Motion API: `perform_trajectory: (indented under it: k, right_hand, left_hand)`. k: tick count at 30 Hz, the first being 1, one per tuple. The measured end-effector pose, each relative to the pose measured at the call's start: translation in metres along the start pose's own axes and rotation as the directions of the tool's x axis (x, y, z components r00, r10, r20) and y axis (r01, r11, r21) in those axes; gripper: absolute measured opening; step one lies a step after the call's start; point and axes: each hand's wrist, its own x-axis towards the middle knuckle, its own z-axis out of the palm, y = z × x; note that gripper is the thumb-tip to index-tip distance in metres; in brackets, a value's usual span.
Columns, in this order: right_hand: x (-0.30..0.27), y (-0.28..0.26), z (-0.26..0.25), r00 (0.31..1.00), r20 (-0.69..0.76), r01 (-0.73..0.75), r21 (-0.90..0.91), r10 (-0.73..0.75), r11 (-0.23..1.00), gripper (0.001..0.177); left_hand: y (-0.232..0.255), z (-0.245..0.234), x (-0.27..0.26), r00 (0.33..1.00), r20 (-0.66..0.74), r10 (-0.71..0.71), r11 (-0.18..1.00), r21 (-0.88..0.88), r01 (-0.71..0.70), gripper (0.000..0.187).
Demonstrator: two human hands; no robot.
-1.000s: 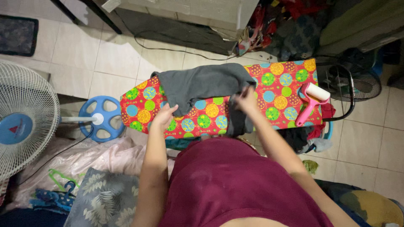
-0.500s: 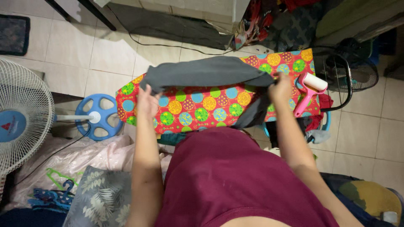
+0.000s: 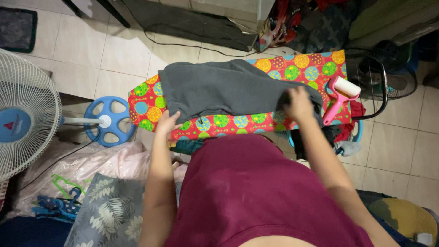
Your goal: The person lays a gray garment flat on a colorful ironing board and uses a pink lint roller to roll over the fabric repeatedly. The person then folds the garment and sets it aside, repeating the process with a black garment.
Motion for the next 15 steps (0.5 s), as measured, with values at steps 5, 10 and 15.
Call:
perform_trajectory:
  k: [5,10,15]
  right_hand:
    - [-0.001,-0.025,0.032,0.988,0.139,0.054,0.101,-0.068,0.993,0.057]
    - [0.025,0.019,0.064,0.965,0.179,0.192,0.021,-0.193,0.981,0.033]
    - [0.066,0.058,0.067,0.984,0.013,0.177,-0.1,-0.177,0.979,0.013]
  left_hand:
    - [-0.005,0.011,0.01,0.971,-0.095,0.22,0.974,-0.04,-0.225,0.043]
    - [0.04,0.016,-0.006,0.93,-0.144,0.339,0.882,-0.295,-0.367,0.044]
    - [0.067,0.038,-0.028,0.888,-0.049,0.457,0.768,-0.482,-0.421,0.042]
